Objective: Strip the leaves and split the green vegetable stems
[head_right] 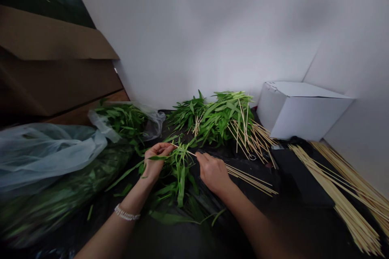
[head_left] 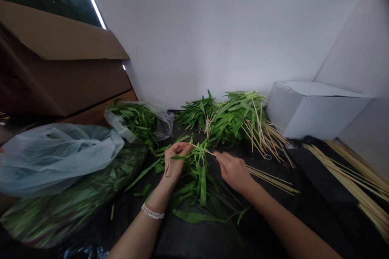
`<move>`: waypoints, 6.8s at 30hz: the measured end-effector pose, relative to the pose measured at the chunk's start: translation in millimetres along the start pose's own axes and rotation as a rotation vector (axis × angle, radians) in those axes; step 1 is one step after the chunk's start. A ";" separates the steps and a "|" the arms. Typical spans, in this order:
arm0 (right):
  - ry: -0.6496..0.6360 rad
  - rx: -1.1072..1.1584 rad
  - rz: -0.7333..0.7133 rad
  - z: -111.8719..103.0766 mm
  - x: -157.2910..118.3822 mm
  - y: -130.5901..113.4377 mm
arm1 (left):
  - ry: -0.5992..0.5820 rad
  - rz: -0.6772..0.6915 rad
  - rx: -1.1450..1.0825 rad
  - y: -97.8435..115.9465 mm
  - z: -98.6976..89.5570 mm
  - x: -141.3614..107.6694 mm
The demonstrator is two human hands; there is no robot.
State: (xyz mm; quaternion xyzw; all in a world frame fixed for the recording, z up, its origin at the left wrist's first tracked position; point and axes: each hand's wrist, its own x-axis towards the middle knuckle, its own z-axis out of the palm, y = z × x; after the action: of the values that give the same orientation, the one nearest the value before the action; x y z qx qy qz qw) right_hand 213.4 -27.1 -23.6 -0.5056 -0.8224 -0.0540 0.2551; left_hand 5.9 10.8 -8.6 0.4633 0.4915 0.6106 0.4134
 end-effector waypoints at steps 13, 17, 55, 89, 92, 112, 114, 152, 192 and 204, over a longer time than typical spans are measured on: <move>0.181 0.099 -0.023 0.8 0.0 2.6 | -0.062 0.041 0.024 7.4 -0.2 -3.0; 0.350 0.136 0.059 -5.3 2.0 7.0 | 0.097 0.097 -0.003 9.6 -14.8 8.8; 0.363 0.142 0.160 -7.2 3.3 9.1 | -0.436 0.305 1.268 -1.1 -63.3 27.7; 0.370 0.191 0.171 -4.9 2.4 9.3 | -0.101 0.145 0.010 17.0 -42.2 22.9; 0.402 0.205 0.163 -5.9 2.4 9.1 | -0.148 0.028 -0.138 17.8 -38.6 19.0; 0.406 0.215 0.091 -0.3 1.3 11.4 | -0.161 0.271 0.299 13.7 -33.1 11.8; 0.407 0.213 0.084 0.5 1.3 11.6 | -0.129 0.429 0.562 12.3 -31.3 9.0; 0.125 0.077 -0.098 5.2 -1.2 6.5 | -0.154 -0.136 -0.122 23.5 -21.2 5.7; 0.109 0.072 -0.121 11.3 -2.5 7.8 | -0.225 -0.209 -0.150 17.2 -19.7 6.0; 0.073 0.090 -0.094 14.7 -2.7 6.9 | -0.231 -0.235 -0.141 15.5 -17.3 4.5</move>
State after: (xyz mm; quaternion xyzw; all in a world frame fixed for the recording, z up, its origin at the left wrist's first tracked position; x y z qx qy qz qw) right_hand 214.9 -20.8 -38.8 -0.4523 -0.8370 -0.0473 0.3044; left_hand -12.8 8.6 5.8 0.4399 0.4474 0.5337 0.5670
